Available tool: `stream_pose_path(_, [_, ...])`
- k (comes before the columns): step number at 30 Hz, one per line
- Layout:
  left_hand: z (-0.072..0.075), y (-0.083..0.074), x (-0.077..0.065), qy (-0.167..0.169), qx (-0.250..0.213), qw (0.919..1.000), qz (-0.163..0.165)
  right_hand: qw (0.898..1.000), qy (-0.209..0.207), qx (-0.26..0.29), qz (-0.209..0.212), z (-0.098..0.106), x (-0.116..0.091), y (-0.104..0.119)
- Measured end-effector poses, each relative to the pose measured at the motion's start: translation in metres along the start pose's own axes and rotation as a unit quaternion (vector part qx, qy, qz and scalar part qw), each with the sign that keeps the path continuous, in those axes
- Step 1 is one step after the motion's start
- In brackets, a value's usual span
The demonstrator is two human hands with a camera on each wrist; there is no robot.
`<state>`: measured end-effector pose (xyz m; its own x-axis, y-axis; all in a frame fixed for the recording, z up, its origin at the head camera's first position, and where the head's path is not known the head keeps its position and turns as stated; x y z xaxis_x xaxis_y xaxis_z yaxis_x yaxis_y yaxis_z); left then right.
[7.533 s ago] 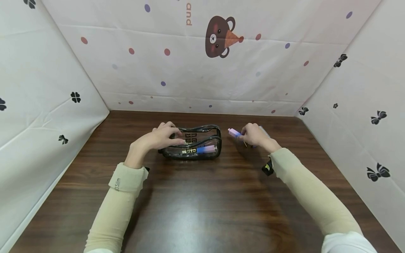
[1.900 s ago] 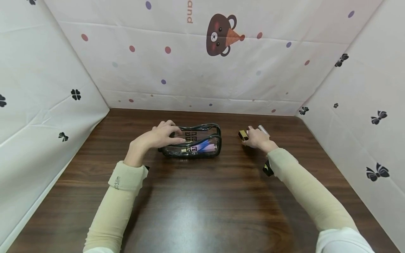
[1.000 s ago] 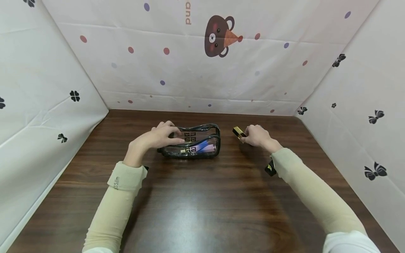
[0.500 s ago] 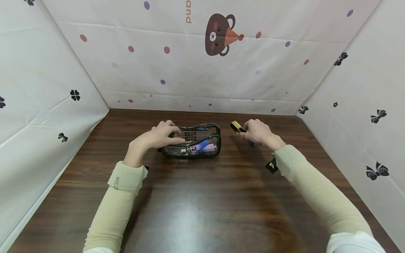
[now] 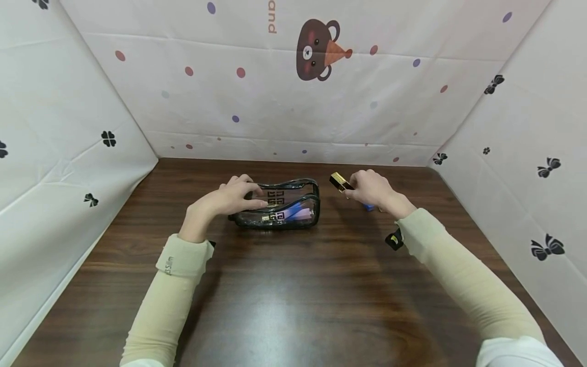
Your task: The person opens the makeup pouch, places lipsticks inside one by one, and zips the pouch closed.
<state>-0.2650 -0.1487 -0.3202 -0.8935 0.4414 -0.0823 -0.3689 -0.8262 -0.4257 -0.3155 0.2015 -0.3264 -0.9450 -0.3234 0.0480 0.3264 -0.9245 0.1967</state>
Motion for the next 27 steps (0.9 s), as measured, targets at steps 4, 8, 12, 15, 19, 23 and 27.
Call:
stream_pose_path(4, [0.0, 0.001, 0.0, 0.0, -0.002, 1.0, 0.0, 1.0, -0.006, -0.003, 0.008, 0.005, 0.0, 0.006])
stream_pose_path(8, [-0.001, 0.002, 0.0, 0.0, -0.004, 1.0, -0.001, 1.0, -0.009, -0.005, 0.009, 0.009, 0.0, 0.011])
stream_pose_path(12, [-0.001, 0.001, 0.0, -0.001, -0.004, 1.0, -0.001, 1.0, -0.01, -0.004, 0.013, 0.011, 0.0, 0.013])
stream_pose_path(15, [-0.001, 0.001, 0.0, 0.0, -0.002, 1.0, -0.001, 1.0, -0.009, -0.003, 0.02, 0.012, 0.0, 0.015])
stream_pose_path(19, [-0.001, 0.001, 0.0, 0.002, -0.001, 1.0, 0.001, 1.0, -0.012, -0.001, 0.025, 0.014, 0.0, 0.018])
stream_pose_path(23, [-0.001, 0.001, 0.001, 0.003, 0.0, 1.0, 0.001, 0.999, -0.016, 0.002, 0.029, 0.017, 0.0, 0.022])
stream_pose_path(27, [-0.001, 0.001, 0.001, 0.003, 0.001, 1.0, -0.001, 0.999, -0.016, 0.005, 0.037, 0.019, -0.001, 0.026])
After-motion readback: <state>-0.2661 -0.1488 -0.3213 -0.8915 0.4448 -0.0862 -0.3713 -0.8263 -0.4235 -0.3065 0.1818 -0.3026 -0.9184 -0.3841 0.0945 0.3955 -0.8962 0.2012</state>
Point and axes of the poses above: each hand's wrist, its own x-axis towards the middle knuckle, its own z-axis out of the back of the hand, y = z × x, the point moved 1 cm from there along x, towards the middle knuckle, and after that the axes turned 4 degrees about -y, right-handed, at the moved point
